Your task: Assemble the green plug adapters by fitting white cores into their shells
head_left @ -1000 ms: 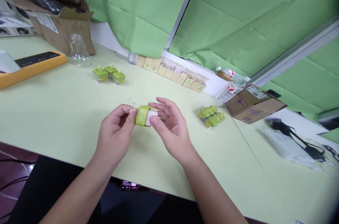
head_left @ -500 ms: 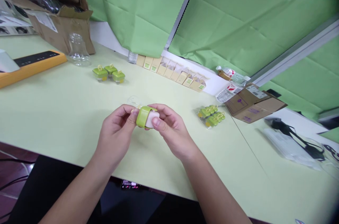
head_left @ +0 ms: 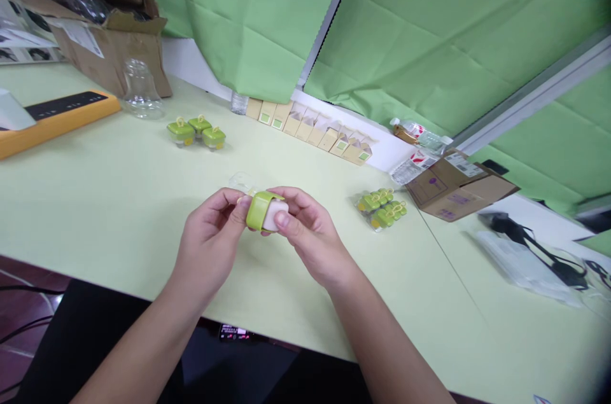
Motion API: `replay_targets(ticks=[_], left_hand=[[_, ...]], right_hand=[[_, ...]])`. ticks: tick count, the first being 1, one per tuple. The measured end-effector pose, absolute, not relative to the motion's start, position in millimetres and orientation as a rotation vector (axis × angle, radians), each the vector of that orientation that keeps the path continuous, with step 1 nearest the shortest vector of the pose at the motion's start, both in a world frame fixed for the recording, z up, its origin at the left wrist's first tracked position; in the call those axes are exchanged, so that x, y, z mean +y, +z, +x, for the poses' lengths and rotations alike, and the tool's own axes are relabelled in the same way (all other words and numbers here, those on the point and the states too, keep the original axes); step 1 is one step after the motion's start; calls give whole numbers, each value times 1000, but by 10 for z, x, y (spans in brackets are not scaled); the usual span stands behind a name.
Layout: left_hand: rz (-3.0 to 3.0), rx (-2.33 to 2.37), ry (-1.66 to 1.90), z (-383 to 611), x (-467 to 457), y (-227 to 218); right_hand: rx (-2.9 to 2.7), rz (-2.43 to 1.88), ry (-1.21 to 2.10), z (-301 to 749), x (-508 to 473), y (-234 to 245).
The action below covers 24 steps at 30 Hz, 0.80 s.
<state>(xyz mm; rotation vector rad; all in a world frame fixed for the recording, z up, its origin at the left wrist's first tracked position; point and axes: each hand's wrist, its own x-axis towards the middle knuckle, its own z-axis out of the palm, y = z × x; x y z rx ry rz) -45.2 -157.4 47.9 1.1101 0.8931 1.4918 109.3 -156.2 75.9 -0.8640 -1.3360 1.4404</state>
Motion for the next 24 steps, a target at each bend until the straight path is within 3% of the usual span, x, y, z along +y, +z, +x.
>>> replay_targets(ticks=[24], left_hand=[[1007,846,1416,-441,-1573,488]], right_hand=[[-1181,-806,1640,1117,-1555,752]])
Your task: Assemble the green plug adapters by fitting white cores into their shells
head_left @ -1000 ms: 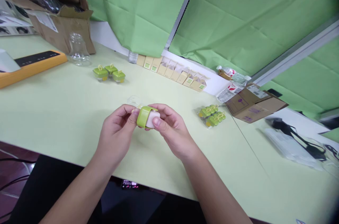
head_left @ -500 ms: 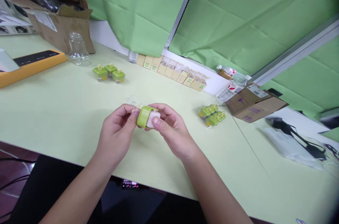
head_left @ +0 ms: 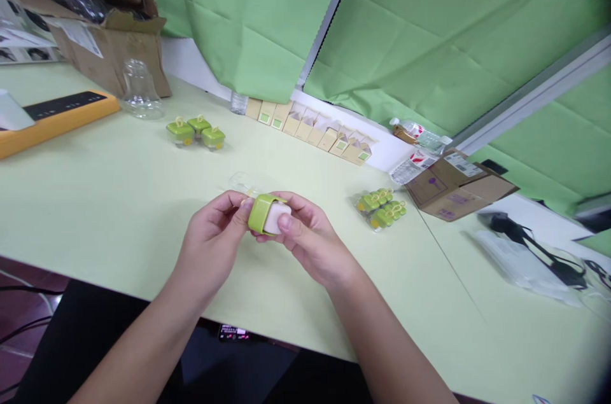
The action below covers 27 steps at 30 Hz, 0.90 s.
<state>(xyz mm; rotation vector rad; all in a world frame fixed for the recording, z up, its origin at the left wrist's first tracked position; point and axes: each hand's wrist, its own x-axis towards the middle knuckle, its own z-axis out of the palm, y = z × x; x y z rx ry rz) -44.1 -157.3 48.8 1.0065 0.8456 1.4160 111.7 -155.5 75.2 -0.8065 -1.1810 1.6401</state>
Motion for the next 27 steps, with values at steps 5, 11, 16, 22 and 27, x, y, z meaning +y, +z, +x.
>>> replay_targets(ticks=[5,11,16,22,27], left_hand=[[848,739,1353,-456,-1551,475],[843,816,1370,-454,-1553,468],[810,740,1312,-462,-1551,454],[780,692,1291,-474,-1534,455],[785,733,1295,-467,-1547,478]], right_hand=[[-1129,-793,1684,1146,-1517,687],[-1180,-767,1667,1125,-1526,709],[-1170,-778,1686,1140,-1523,704],[-1144,-764,1708,1155,-1531,717],[-1146,-753,1712,1135,-1545,741]])
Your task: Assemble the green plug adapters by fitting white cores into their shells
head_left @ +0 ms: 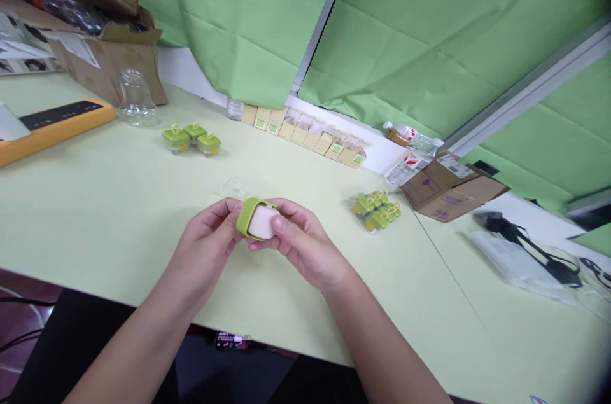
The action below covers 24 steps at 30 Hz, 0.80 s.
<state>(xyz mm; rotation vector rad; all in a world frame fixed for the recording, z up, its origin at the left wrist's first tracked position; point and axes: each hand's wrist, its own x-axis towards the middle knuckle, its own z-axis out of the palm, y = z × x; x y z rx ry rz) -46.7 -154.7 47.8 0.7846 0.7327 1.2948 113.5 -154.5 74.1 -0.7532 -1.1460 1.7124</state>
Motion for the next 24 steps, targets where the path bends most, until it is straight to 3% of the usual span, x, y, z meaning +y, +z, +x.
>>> replay_targets(ticks=[24], left_hand=[[788,692,1268,-482,-1540,492]], right_hand=[[-1154,-785,1721,1139,-1542,727]])
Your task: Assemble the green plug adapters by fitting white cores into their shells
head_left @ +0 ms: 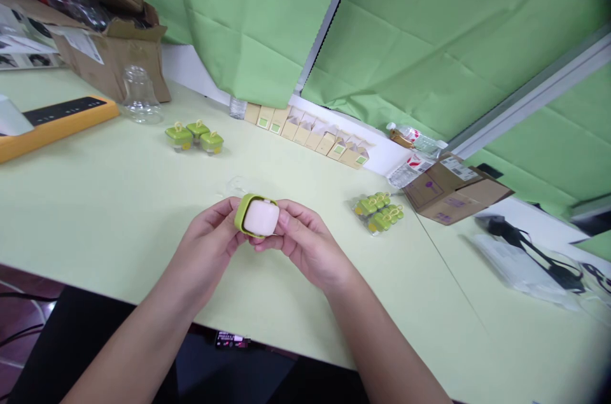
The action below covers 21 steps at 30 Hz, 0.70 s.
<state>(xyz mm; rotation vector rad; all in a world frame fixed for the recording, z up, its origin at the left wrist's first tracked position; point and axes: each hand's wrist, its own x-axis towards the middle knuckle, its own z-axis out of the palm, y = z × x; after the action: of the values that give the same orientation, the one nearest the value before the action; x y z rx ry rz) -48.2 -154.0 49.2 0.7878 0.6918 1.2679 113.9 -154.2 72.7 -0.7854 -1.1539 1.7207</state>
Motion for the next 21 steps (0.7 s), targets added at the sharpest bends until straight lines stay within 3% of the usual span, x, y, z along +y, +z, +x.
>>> replay_targets(ticks=[21], left_hand=[[816,761,1250,-477,-1551,500]], right_hand=[[-1195,-746,1683,1128,-1548,724]])
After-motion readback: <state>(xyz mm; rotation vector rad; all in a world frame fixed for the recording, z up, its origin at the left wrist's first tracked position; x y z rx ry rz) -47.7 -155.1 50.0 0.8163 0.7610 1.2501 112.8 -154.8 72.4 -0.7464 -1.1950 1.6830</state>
